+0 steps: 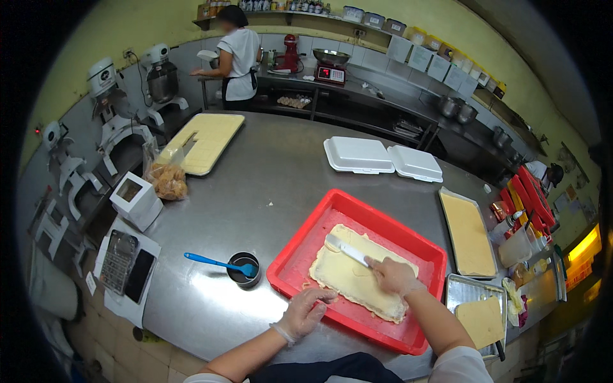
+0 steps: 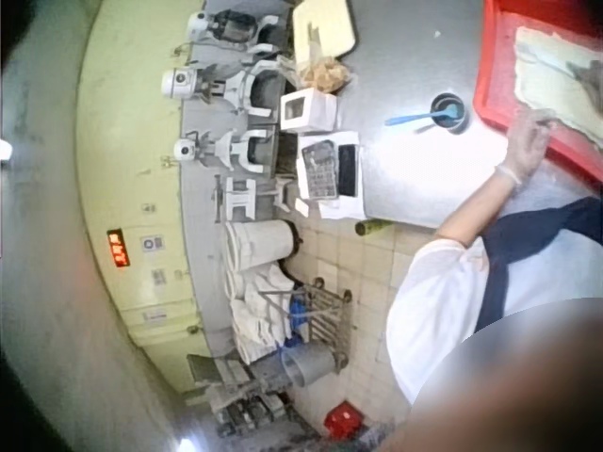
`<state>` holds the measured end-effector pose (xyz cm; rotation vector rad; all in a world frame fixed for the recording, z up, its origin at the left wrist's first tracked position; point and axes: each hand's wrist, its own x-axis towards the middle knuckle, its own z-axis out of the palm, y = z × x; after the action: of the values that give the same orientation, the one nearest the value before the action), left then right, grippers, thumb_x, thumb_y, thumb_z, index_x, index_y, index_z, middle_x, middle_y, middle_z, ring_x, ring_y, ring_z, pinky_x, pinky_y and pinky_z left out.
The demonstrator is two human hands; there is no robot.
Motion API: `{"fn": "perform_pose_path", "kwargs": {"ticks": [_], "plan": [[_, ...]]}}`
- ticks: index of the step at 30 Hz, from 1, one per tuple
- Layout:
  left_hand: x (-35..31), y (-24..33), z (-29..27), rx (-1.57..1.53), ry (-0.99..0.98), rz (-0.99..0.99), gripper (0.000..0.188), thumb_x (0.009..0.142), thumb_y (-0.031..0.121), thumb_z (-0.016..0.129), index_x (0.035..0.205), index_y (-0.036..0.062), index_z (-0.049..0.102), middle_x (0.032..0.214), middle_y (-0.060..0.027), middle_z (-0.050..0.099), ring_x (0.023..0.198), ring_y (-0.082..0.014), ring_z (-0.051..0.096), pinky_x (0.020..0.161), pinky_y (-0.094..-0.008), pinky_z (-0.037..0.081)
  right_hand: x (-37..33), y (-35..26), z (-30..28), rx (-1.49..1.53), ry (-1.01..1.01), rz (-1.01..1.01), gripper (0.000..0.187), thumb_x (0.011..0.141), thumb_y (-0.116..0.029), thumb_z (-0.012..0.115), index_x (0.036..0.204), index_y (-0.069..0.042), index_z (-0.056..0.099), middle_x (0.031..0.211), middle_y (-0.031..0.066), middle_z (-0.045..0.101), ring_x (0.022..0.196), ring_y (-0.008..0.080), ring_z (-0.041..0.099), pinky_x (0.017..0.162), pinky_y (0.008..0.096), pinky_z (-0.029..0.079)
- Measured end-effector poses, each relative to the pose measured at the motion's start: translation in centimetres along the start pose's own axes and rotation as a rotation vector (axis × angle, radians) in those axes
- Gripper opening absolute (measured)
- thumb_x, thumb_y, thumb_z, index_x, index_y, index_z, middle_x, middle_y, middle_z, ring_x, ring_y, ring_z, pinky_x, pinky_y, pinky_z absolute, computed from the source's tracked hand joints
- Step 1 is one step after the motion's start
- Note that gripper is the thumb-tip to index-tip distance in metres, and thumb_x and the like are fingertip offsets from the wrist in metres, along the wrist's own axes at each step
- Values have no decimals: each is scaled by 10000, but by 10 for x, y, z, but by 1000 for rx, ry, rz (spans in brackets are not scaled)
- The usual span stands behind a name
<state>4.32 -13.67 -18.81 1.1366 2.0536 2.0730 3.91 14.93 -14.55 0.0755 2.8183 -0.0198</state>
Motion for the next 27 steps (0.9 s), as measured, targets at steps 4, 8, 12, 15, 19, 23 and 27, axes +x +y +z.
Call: {"fn": "perform_pose_path", "kwargs": {"ticks": [4,8,12,15,19,23,27], "plan": [[-1,-14,21,224,-21,157,370,947,326,470,1152,31,562,992,-124,645,859,-228,633,790,-328,503,28,24,-8,44,9,-24,423,953,-292,383,1368,-274,465,1178,162,598,1069,319,588,907,413,469],[1,-16,27,305,45,92,341,916,302,504,1139,55,580,917,-107,662,733,-234,647,657,-335,515,35,35,-3,172,-126,-75,417,952,-300,395,1361,-298,473,1171,173,594,1073,322,578,936,408,444],[1,-20,29,376,72,148,337,904,331,538,1111,75,607,845,-85,662,698,-221,654,598,-339,502,22,40,-4,90,-164,-133,407,949,-304,403,1347,-293,490,1151,172,597,1060,329,581,905,421,456],[4,-23,27,364,85,136,328,899,322,542,1101,72,612,804,-75,657,656,-214,647,573,-336,500,28,50,-8,89,5,-89,405,945,-307,409,1339,-280,499,1139,167,601,1030,329,591,882,426,465],[11,-26,20,341,120,137,317,900,310,536,1097,75,617,775,-64,649,621,-210,636,550,-333,497,52,57,-7,180,-29,-117,415,931,-297,421,1337,-270,501,1136,165,602,986,330,602,862,424,471],[19,-30,9,389,106,237,349,948,338,442,1070,52,600,729,-67,645,590,-214,626,527,-326,481,30,30,4,211,-170,-185,433,917,-269,428,1345,-264,494,1107,161,608,979,326,609,862,417,473],[21,-37,1,362,81,285,415,965,399,390,1060,56,603,688,-60,626,563,-211,613,514,-327,475,-13,-6,9,87,-165,-271,487,897,-222,435,1380,-282,449,1031,167,610,929,318,632,807,431,500]]}}
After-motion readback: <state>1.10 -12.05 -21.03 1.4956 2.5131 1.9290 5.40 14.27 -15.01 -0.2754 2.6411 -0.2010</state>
